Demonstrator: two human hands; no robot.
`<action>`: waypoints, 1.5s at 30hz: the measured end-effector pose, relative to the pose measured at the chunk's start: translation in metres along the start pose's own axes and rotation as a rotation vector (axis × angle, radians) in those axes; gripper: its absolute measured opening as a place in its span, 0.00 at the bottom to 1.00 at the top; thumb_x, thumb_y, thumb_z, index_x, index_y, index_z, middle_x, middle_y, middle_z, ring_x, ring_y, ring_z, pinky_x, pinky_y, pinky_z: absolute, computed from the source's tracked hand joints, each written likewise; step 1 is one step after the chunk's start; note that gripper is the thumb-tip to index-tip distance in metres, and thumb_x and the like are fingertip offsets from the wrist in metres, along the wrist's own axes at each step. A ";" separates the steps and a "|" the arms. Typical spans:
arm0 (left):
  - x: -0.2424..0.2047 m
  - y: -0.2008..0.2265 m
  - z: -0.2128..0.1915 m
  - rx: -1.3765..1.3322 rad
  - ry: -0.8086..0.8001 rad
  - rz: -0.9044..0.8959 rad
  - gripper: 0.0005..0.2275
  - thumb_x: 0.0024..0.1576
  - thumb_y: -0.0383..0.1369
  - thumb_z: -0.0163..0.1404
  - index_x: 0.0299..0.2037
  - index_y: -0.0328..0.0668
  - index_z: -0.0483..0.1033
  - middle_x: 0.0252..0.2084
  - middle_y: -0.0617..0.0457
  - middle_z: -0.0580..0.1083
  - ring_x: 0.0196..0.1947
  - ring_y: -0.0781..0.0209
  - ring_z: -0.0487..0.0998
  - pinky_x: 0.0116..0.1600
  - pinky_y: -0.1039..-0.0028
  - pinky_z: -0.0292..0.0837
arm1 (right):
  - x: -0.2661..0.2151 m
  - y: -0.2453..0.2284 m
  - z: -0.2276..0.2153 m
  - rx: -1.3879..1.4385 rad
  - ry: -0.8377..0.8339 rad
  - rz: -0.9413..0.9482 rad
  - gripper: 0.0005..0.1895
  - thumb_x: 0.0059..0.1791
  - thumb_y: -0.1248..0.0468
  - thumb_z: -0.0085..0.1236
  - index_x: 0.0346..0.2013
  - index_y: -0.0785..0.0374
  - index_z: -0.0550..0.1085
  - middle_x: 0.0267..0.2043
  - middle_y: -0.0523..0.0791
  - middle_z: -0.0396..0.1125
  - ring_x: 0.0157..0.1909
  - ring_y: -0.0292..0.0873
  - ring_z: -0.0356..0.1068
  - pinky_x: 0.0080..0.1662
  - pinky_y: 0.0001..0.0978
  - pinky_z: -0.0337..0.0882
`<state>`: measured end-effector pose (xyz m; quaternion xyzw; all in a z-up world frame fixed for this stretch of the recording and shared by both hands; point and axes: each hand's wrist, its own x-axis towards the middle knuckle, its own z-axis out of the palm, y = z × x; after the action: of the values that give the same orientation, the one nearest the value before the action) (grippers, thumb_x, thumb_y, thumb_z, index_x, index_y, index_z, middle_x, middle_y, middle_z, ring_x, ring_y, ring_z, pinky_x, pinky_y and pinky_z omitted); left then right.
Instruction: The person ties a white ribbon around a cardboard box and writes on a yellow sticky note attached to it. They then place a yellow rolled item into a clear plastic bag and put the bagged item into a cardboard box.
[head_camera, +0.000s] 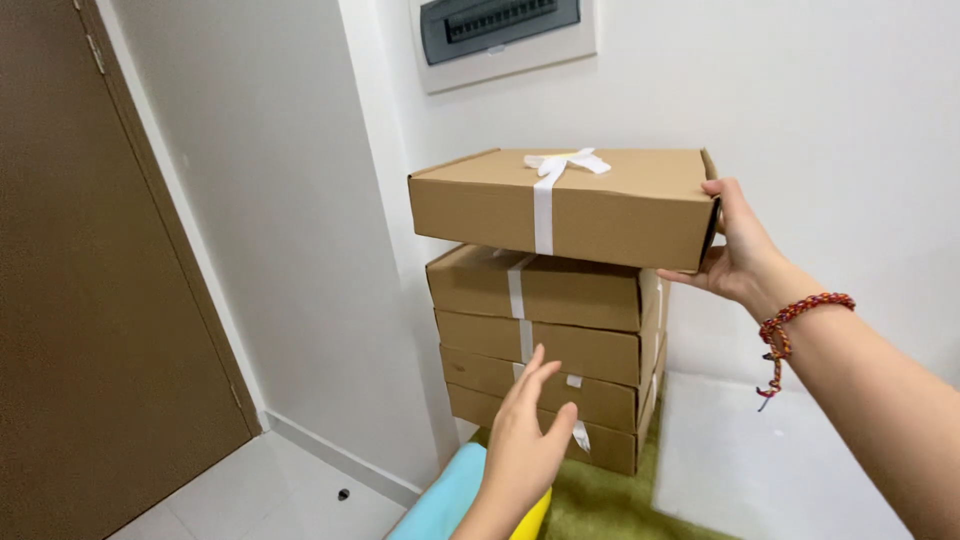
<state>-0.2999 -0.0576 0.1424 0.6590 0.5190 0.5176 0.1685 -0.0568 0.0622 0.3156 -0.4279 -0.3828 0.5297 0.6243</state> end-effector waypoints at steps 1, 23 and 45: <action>0.005 0.006 -0.004 0.011 -0.029 0.000 0.21 0.59 0.37 0.50 0.65 0.54 0.72 0.80 0.63 0.60 0.77 0.62 0.62 0.74 0.63 0.58 | 0.011 0.003 0.009 0.028 -0.007 0.046 0.29 0.43 0.39 0.51 0.55 0.44 0.65 0.55 0.42 0.61 0.59 0.50 0.69 0.51 0.56 0.80; 0.010 -0.053 0.105 -0.336 -0.041 -0.273 0.13 0.58 0.33 0.51 0.50 0.55 0.85 0.58 0.65 0.82 0.58 0.69 0.81 0.66 0.76 0.71 | 0.002 0.042 -0.070 -0.140 0.024 -0.097 0.21 0.54 0.56 0.53 0.57 0.65 0.75 0.65 0.46 0.71 0.65 0.45 0.72 0.60 0.44 0.80; -0.143 0.016 0.378 0.549 -0.920 0.050 0.27 0.68 0.56 0.29 0.78 0.69 0.51 0.83 0.61 0.40 0.83 0.52 0.32 0.79 0.36 0.18 | -0.120 0.293 -0.488 -1.160 0.544 -0.182 0.16 0.52 0.60 0.56 0.54 0.51 0.82 0.70 0.42 0.67 0.75 0.48 0.57 0.74 0.51 0.55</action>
<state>0.0429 -0.0682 -0.0720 0.8497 0.4921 0.0244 0.1877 0.2821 -0.0978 -0.1287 -0.7804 -0.4698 0.0544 0.4089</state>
